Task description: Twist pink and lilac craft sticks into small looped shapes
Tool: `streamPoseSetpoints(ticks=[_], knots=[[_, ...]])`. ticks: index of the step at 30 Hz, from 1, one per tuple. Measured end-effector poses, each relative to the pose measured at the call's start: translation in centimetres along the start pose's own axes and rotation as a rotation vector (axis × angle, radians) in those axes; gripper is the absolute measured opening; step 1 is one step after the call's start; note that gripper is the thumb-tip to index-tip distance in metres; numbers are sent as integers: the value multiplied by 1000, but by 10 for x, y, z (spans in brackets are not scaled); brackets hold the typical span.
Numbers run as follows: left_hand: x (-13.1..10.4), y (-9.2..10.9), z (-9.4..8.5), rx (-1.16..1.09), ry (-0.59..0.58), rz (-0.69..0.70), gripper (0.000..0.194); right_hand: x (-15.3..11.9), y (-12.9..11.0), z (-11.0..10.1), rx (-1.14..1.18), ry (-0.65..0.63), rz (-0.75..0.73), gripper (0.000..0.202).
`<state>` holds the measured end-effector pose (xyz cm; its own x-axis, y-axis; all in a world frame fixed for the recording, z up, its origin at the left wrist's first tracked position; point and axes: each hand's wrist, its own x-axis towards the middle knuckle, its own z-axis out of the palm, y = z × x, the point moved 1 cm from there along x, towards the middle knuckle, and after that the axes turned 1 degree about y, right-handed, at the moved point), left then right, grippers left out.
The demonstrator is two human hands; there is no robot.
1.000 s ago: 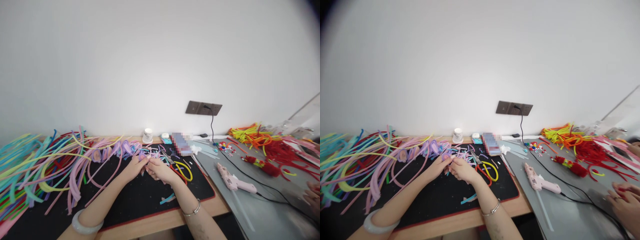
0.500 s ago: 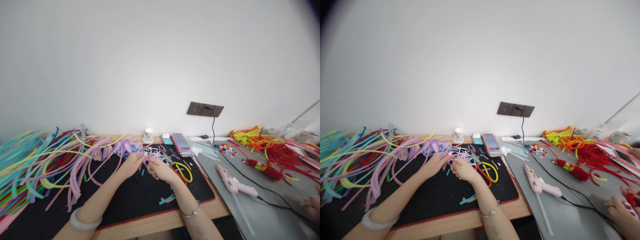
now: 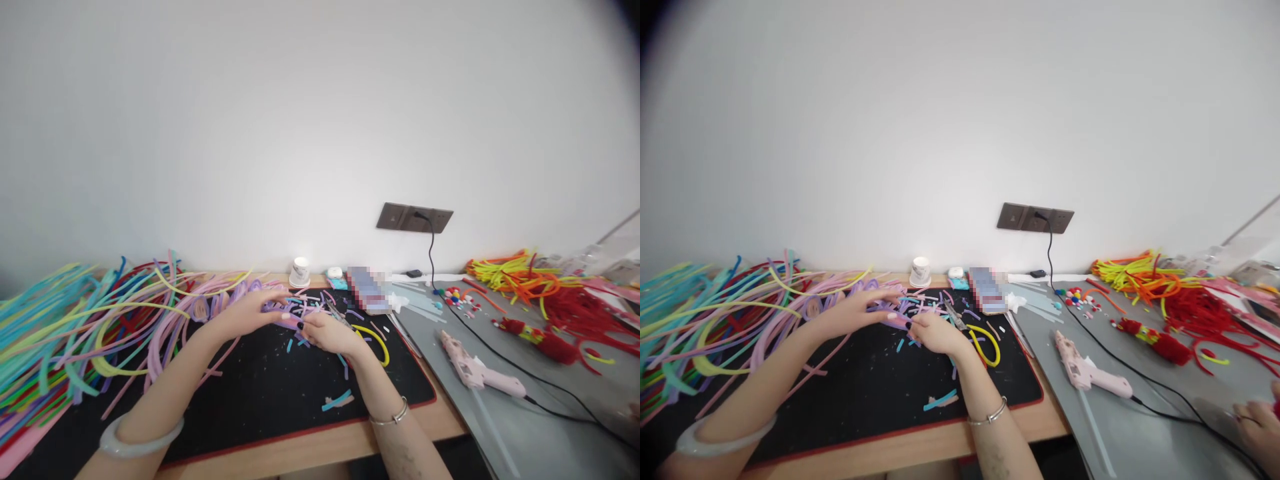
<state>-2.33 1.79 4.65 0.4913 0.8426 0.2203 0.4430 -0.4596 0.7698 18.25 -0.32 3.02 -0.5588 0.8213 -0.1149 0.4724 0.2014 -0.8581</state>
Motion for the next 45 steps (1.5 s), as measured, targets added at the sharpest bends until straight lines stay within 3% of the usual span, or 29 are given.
streamPoseSetpoints(ticks=[3, 5, 11, 18, 25, 29, 35, 38, 45], knots=[[3, 15, 7, 142, -252, 88, 18, 3, -9, -6, -161, -79, -87, 23], [6, 21, 13, 178, -355, 75, 26, 4, -15, -12, -235, -117, -112, 22], [12, 25, 16, -62, -548, 3, 39, 3, -21, -27, -399, -213, -193, 22], [17, 15, 19, -256, -733, -116, 46, 5, -29, -33, -388, -368, -154, 24], [18, 8, 19, -337, -593, -142, 50, 9, -29, -34, -347, -346, -109, 23], [15, 9, 17, -400, -616, -202, 43, 9, -25, -34, -210, -416, -76, 22], [3, 11, 10, -423, -660, -298, 39, 5, -22, -40, -184, -439, -96, 22], [-4, 7, 6, -380, -618, -358, 39, 4, -18, -42, -210, -412, -100, 23], [-13, -3, 9, -235, -521, -329, 39, 10, -9, -37, -187, -351, -79, 22]])
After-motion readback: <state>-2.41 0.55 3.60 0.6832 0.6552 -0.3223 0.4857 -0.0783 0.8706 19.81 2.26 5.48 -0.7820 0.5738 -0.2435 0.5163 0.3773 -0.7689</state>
